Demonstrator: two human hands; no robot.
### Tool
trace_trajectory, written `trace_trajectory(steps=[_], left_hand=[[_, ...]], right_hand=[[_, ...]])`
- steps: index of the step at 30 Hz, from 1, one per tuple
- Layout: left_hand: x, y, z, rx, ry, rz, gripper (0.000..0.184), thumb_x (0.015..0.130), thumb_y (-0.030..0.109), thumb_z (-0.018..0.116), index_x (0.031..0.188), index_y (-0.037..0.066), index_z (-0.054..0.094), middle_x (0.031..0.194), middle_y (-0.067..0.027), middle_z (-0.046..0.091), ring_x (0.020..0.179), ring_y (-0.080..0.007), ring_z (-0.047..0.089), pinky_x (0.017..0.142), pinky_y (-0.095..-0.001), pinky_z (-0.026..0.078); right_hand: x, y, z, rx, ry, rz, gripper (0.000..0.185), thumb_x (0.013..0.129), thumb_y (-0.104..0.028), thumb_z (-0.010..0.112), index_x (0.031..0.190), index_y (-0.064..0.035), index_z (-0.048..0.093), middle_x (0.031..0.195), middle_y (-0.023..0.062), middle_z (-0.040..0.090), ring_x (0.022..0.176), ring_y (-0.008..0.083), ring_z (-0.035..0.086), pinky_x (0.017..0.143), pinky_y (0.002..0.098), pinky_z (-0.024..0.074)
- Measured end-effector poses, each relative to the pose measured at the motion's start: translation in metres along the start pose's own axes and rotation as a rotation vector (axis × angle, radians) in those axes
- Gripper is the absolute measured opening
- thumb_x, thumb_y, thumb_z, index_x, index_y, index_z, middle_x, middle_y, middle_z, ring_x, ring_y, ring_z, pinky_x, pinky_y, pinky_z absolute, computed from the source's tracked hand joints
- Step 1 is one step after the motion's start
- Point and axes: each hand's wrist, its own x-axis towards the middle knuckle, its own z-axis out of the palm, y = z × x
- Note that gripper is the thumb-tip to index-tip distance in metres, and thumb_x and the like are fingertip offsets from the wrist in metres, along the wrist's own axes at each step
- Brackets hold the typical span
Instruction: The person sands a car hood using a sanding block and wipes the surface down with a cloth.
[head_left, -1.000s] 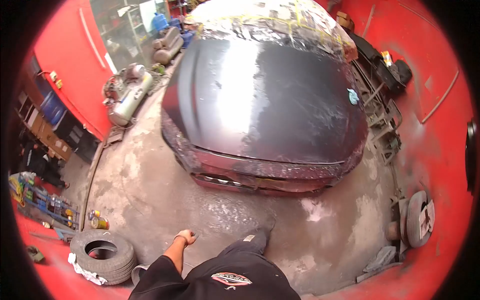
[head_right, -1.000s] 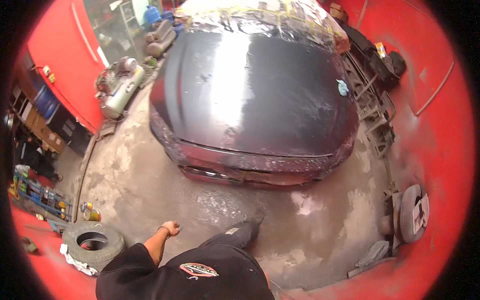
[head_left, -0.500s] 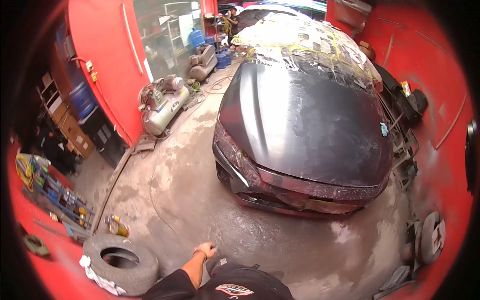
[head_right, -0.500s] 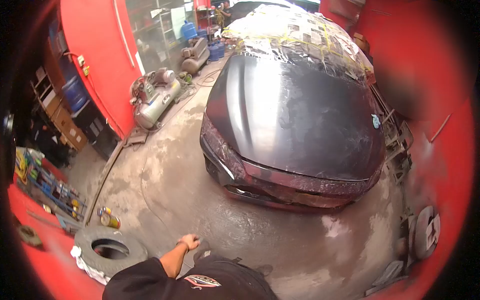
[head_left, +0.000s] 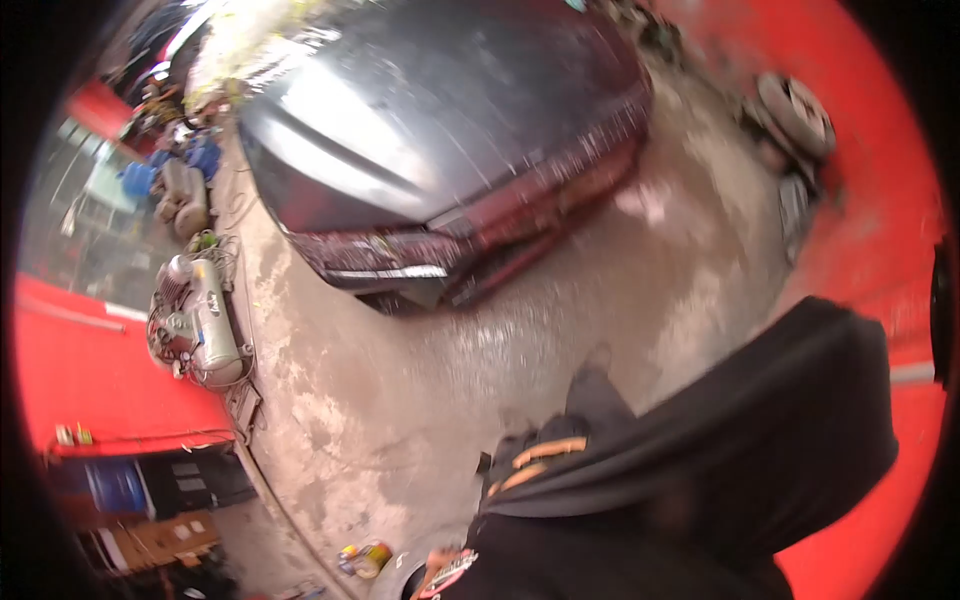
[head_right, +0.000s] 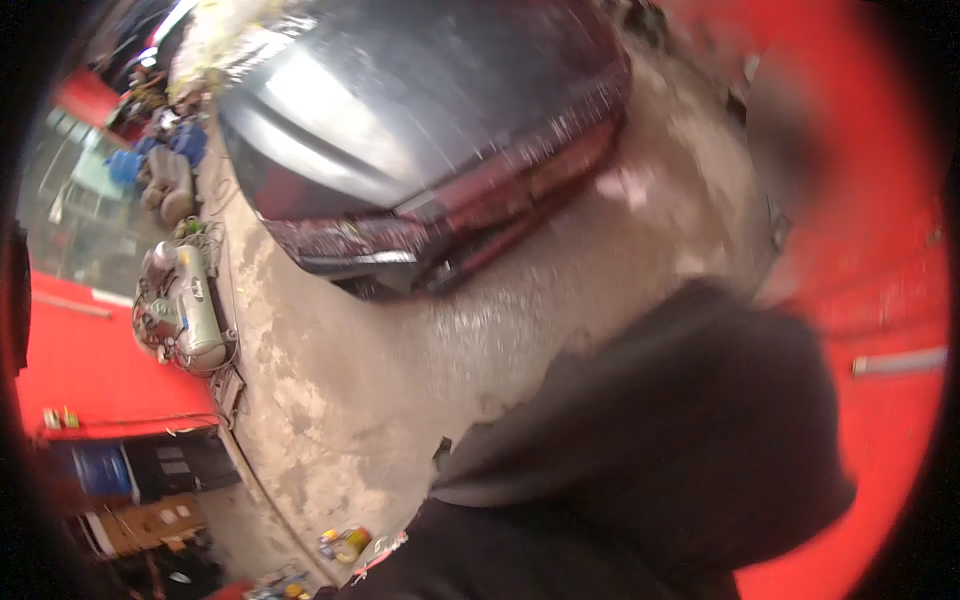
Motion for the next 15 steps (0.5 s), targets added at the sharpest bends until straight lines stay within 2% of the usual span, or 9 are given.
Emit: trace_trajectory(steps=[2,3,6,7,8,9,11,13,15], left_hand=[[0.037,0.014,-0.026,0.009,-0.048,0.094,0.049,0.095,0.029,0.079,0.138,0.008,0.072,0.113,-0.008,0.082,0.095,-0.023,0.076,0.085,-0.0404,0.061],[0.038,0.027,-0.069,0.048,-0.064,0.12,0.048,0.095,0.028,0.08,0.137,0.006,0.071,0.111,-0.0083,0.082,0.092,-0.0226,0.076,0.083,-0.0402,0.062],[0.079,0.077,-0.059,0.202,-0.216,0.318,0.047,0.095,0.023,0.08,0.136,0.001,0.071,0.106,-0.0089,0.082,0.084,-0.0212,0.076,0.077,-0.0395,0.062],[0.097,0.096,-0.052,0.124,-0.229,0.327,0.047,0.095,0.021,0.081,0.135,-0.001,0.07,0.104,-0.0092,0.082,0.081,-0.0207,0.076,0.074,-0.0392,0.062],[0.111,0.097,-0.005,-0.518,-0.09,0.212,0.048,0.098,0.022,0.078,0.136,-0.005,0.068,0.105,-0.0121,0.082,0.079,-0.0225,0.076,0.073,-0.0406,0.062],[0.14,0.115,-0.016,-0.54,-0.037,0.263,0.043,0.101,0.016,0.077,0.136,-0.008,0.066,0.107,-0.011,0.082,0.083,-0.0199,0.075,0.076,-0.0366,0.062],[0.178,0.179,-0.03,-0.24,-0.066,0.339,0.043,0.102,0.015,0.076,0.137,-0.008,0.066,0.114,-0.0116,0.082,0.092,-0.0175,0.075,0.084,-0.0337,0.061],[0.127,0.292,-0.037,-0.189,0.0,0.323,0.046,0.101,0.019,0.078,0.139,-0.005,0.068,0.12,-0.014,0.082,0.105,-0.0176,0.076,0.094,-0.0323,0.06],[0.09,0.359,-0.055,-0.131,-0.021,0.447,0.049,0.101,0.023,0.078,0.141,-0.004,0.068,0.124,-0.0159,0.081,0.108,-0.0184,0.076,0.097,-0.0335,0.06]], right_hand=[[0.007,-0.027,0.01,-0.016,0.041,-0.14,0.017,0.101,-0.015,0.067,0.097,0.0001,0.075,0.096,0.0156,0.078,0.085,0.0329,0.076,0.079,0.045,0.0584],[-0.002,-0.037,0.02,-0.009,0.145,-0.153,0.017,0.101,-0.014,0.067,0.097,0.0001,0.075,0.096,0.0155,0.078,0.085,0.0328,0.076,0.079,0.0449,0.0583],[-0.008,-0.037,0.025,-0.037,0.151,-0.172,0.016,0.1,-0.014,0.067,0.097,0.0002,0.075,0.096,0.0152,0.077,0.085,0.0323,0.075,0.079,0.0446,0.0582],[-0.009,-0.034,0.028,-0.039,0.166,-0.165,0.016,0.1,-0.013,0.067,0.097,0.0002,0.075,0.096,0.0151,0.077,0.084,0.0321,0.075,0.079,0.0445,0.0582],[-0.017,-0.044,0.036,-0.038,0.159,-0.162,0.016,0.1,-0.013,0.067,0.097,0.0003,0.075,0.097,0.015,0.077,0.084,0.032,0.075,0.079,0.0444,0.0582],[-0.019,-0.034,0.032,-0.052,0.176,-0.153,0.015,0.1,-0.013,0.068,0.097,0.0003,0.075,0.097,0.0149,0.077,0.084,0.0318,0.075,0.079,0.0443,0.0581],[-0.017,-0.009,0.019,-0.033,0.192,-0.119,0.015,0.099,-0.012,0.068,0.097,0.0004,0.075,0.097,0.0147,0.077,0.084,0.0315,0.075,0.079,0.0441,0.0581],[-0.017,0.014,0.009,-0.02,0.194,-0.107,0.014,0.099,-0.012,0.068,0.097,0.0004,0.075,0.097,0.0145,0.077,0.084,0.0311,0.075,0.079,0.044,0.058],[-0.012,0.027,-0.017,-0.004,0.184,-0.111,0.014,0.099,-0.011,0.068,0.097,0.0005,0.075,0.097,0.0143,0.077,0.083,0.0308,0.075,0.079,0.0438,0.058]])
